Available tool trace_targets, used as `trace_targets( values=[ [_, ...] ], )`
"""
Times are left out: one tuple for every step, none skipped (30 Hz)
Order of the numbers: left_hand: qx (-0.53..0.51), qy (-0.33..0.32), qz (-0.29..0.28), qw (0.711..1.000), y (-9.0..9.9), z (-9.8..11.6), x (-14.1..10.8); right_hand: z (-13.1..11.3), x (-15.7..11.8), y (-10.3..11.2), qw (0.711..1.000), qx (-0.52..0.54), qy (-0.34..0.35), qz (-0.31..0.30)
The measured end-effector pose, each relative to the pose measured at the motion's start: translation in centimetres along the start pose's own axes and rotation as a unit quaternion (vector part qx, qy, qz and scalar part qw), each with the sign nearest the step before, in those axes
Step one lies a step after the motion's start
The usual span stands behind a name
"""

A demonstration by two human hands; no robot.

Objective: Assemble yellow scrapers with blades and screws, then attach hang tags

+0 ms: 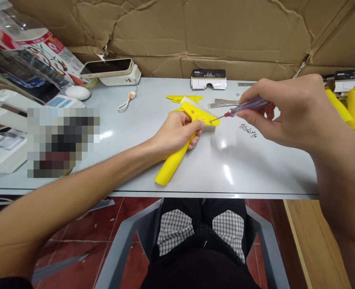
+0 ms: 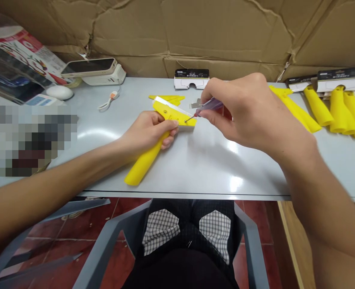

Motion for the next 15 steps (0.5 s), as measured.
trace_targets(
  values=[
    [0.002,0.001,0.002,1.000,0.00,0.05,-0.04,0.08,0.03,-0.12,1.000,-0.016,-0.001,-0.001],
    [0.005,0.001,0.004,1.000,-0.01,0.13,-0.09,0.12,0.04,-0.22,1.000,-0.028,-0.001,-0.001],
    [0.006,0.000,0.005,1.000,-0.03,0.21,-0.13,0.11,0.04,-0.32,0.999,-0.035,0.000,-0.001],
    [0.007,0.000,0.006,1.000,-0.05,0.28,-0.16,0.03,0.02,-0.34,0.999,-0.035,0.003,0.003],
    [0.009,0.001,0.005,1.000,-0.07,0.32,-0.18,-0.12,-0.01,-0.30,1.000,-0.027,0.007,0.008],
    [0.010,0.003,0.005,1.000,-0.10,0.32,-0.19,-0.27,-0.06,-0.26,1.000,-0.013,0.010,0.012],
    [0.011,0.005,0.005,1.000,-0.11,0.31,-0.18,-0.42,-0.11,-0.15,1.000,0.004,0.013,0.017],
    [0.011,0.006,0.005,1.000,-0.11,0.29,-0.15,-0.55,-0.16,-0.10,0.999,0.021,0.015,0.018],
    [0.011,0.006,0.004,1.000,-0.11,0.26,-0.13,-0.67,-0.20,-0.05,0.999,0.038,0.017,0.019],
    [0.011,0.006,0.004,1.000,-0.10,0.25,-0.10,-0.75,-0.23,-0.03,0.998,0.051,0.020,0.020],
    [0.009,0.005,0.003,1.000,-0.08,0.24,-0.07,-0.80,-0.23,-0.03,0.998,0.060,0.023,0.020],
    [0.006,0.003,0.004,1.000,-0.07,0.25,-0.04,-0.80,-0.21,-0.02,0.997,0.066,0.025,0.023],
    [0.004,0.002,0.004,1.000,-0.05,0.24,-0.02,-0.74,-0.17,0.03,0.997,0.065,0.025,0.029],
    [0.002,0.002,0.003,1.000,-0.05,0.22,-0.01,-0.62,-0.12,0.03,0.997,0.058,0.024,0.033],
    [0.000,0.003,0.003,1.000,-0.06,0.18,0.00,-0.50,-0.07,0.06,0.998,0.048,0.022,0.038]
  ],
)
Point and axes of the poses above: each hand's wrist, its own x-axis towards the middle knuckle, its own y-axis out of the back of the hand, z = x × y, the point moved 10 cm from there along x, towards the middle knuckle, and after that the axes turned 11 degrees about z, right-handed, at the moved point
